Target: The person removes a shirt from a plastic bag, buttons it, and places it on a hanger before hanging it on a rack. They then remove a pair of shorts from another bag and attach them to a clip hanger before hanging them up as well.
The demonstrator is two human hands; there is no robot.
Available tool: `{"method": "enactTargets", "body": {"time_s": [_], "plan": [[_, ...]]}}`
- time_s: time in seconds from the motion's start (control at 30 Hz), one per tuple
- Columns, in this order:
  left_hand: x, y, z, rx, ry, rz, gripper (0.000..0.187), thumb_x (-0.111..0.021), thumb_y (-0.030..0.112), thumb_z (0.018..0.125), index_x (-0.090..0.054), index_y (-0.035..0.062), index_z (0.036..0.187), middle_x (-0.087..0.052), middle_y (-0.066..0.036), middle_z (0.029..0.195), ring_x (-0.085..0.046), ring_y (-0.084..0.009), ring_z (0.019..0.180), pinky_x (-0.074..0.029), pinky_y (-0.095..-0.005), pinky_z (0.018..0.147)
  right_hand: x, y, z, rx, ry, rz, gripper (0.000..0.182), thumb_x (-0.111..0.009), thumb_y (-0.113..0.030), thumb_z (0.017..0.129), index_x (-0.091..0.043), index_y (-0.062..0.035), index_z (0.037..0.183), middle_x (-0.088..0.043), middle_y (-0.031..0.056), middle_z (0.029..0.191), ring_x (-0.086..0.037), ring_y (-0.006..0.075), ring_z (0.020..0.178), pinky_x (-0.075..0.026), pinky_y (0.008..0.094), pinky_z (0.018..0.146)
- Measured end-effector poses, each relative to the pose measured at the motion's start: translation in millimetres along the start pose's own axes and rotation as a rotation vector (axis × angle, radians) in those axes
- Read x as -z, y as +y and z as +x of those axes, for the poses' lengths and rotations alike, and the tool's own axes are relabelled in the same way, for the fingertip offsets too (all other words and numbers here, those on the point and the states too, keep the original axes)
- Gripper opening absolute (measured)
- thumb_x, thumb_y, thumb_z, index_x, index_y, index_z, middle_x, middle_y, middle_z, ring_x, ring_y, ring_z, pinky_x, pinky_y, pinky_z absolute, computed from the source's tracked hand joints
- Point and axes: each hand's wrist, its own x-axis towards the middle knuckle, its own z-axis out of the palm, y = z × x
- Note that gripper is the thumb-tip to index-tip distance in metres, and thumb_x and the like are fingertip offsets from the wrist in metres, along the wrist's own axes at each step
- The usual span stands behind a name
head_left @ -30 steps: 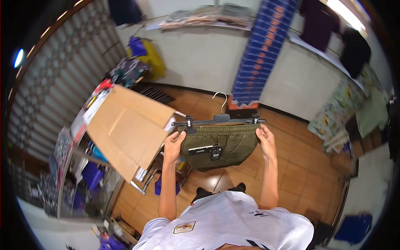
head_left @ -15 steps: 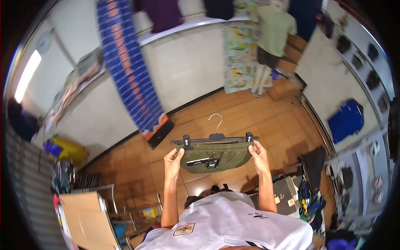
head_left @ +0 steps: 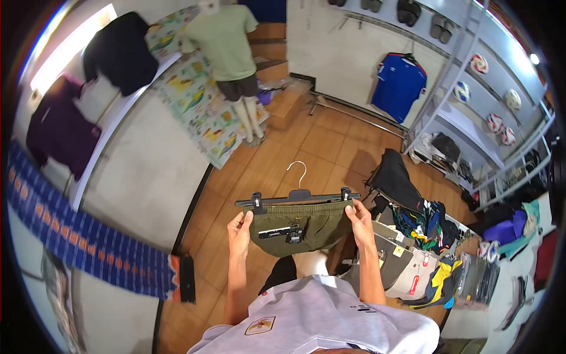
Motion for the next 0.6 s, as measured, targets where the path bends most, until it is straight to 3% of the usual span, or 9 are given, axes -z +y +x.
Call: {"method": "enactTargets", "body": {"time_s": [0.3, 0.4, 0.5, 0.6], "plan": [[-107.9, 28.1, 228.3, 0.065, -0.296, 0.025, 0.025, -0.070, 0.024, 0.103, -0.072, 0.0027, 0.091, -0.064, 0.007, 0.080, -0.051, -0.0017, 0.072, -0.041, -0.0213, 0.064, -7.1, -28.1, 143.7, 0.117, 0.282, 0.016, 0.034, -0.068, -0.018, 0.103, -0.063, 0.0022, 0.129, -0.068, 0.0009, 0.114, -0.058, 0.0097, 0.106, -0.043, 0.0265, 0.098], [-148.6, 20.0, 287.0, 0.076, -0.296, 0.074, 0.026, -0.071, 0.026, 0.102, -0.072, 0.0013, 0.093, -0.065, 0.005, 0.081, -0.053, -0.0024, 0.073, -0.041, -0.0216, 0.063, 1.5, -20.8, 185.1, 0.108, 0.402, -0.008, 0.038, -0.069, -0.020, 0.102, -0.062, 0.0029, 0.132, -0.068, 0.0027, 0.115, -0.059, 0.0110, 0.109, -0.043, 0.0272, 0.100], [-183.9, 15.6, 351.5, 0.125, -0.428, 0.083, 0.030, -0.071, 0.028, 0.102, -0.071, -0.0018, 0.103, -0.067, 0.003, 0.088, -0.055, -0.0040, 0.076, -0.045, -0.0213, 0.069, 3.5, -28.0, 232.0, 0.097, 0.495, 0.009, 0.037, -0.069, -0.019, 0.102, -0.062, 0.0022, 0.132, -0.068, 0.0030, 0.115, -0.059, 0.0114, 0.108, -0.043, 0.0273, 0.100], [-223.7, 1.3, 401.8, 0.095, -0.437, 0.108, 0.028, -0.071, 0.027, 0.101, -0.071, -0.0003, 0.096, -0.066, 0.003, 0.085, -0.054, -0.0038, 0.075, -0.043, -0.0224, 0.066, 17.9, -23.2, 283.7, 0.086, 0.497, -0.001, 0.037, -0.069, -0.019, 0.102, -0.062, 0.0010, 0.132, -0.067, 0.0007, 0.110, -0.058, 0.0101, 0.101, -0.044, 0.0252, 0.094]]}}
